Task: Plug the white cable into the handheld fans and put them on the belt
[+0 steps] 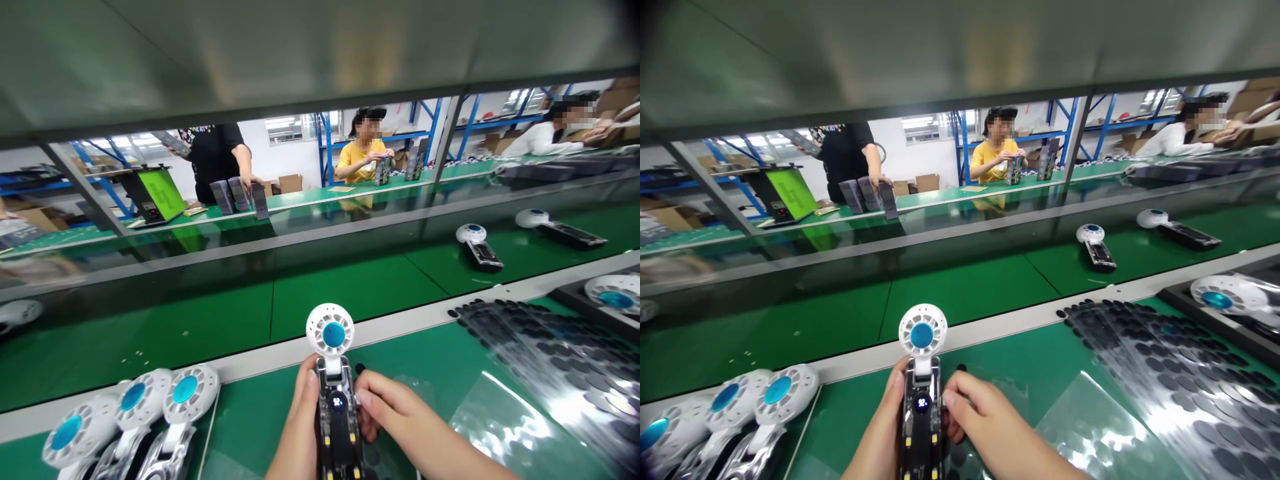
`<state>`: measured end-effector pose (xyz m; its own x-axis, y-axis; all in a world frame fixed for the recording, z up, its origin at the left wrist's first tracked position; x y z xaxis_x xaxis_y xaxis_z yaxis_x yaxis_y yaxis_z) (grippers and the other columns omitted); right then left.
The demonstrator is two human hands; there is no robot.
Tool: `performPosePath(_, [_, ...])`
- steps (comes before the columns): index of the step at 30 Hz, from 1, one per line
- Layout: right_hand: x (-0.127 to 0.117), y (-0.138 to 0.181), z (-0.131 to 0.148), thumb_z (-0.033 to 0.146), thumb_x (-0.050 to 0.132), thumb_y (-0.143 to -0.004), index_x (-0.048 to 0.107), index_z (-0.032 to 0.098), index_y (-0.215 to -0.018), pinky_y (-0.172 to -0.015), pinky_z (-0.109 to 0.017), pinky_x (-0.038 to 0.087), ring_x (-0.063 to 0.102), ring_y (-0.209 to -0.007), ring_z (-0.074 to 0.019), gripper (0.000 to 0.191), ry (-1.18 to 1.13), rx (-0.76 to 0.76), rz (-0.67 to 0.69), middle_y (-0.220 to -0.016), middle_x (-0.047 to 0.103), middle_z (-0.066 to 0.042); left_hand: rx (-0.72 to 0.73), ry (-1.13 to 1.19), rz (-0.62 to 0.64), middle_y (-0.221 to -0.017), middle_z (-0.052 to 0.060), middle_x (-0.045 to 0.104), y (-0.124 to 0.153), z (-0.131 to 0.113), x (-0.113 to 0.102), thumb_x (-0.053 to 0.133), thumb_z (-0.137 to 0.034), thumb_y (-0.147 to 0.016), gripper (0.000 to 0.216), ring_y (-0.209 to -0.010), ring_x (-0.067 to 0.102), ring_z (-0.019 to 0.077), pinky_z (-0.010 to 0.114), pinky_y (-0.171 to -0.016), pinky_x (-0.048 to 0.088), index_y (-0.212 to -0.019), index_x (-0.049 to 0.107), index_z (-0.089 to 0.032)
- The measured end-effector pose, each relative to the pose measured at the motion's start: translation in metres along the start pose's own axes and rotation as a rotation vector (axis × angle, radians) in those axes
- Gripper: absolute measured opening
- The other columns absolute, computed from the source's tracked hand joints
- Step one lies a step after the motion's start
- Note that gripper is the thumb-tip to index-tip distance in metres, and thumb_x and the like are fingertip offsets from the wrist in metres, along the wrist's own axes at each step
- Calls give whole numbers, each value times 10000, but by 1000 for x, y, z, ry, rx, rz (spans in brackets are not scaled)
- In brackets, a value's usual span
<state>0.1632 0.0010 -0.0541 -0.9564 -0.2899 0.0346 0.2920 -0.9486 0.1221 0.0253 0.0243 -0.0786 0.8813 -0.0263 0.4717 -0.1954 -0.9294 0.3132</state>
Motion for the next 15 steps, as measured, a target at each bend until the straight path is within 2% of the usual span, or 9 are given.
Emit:
performPosePath(4, [0, 1, -1, 405, 433, -845, 485, 179, -687, -602, -254, 423, 519, -615, -130, 280, 1, 1, 4, -629, 513, 29, -2, -15, 2, -711, 30, 673, -1, 1, -3, 551, -528, -685, 473, -704, 630, 218, 318, -658, 443, -1028, 486, -209])
performPosePath(10, [0, 0, 2, 364, 509, -815, 519, 163, -603, -652, -280, 386, 488, -661, -152, 293, -9, -54, 9, -660, 507, 4, -45, -118, -12, -620, 5, 657, 3, -3, 0, 505, -573, -692, 549, -509, 603, 175, 280, -516, 429, -1094, 393, -217])
performPosePath(15, [-2, 0, -3, 476, 417, -836, 516, 180, -654, -783, -336, 389, 524, -802, -184, 361, -261, -108, -25, -813, 549, -33, -144, 57, 41, -541, -7, 618, 2, -6, 3, 419, -576, -744, 557, -461, 582, 160, 247, -445, 397, -1128, 322, -185])
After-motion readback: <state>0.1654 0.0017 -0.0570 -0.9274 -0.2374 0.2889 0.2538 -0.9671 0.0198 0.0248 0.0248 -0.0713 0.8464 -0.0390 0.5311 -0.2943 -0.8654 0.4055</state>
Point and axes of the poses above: each hand's wrist, its own y-axis away from the middle knuckle, its own x-axis out of the palm, z = x × y, the point moved 1 cm from there along -y, towards the middle knuckle
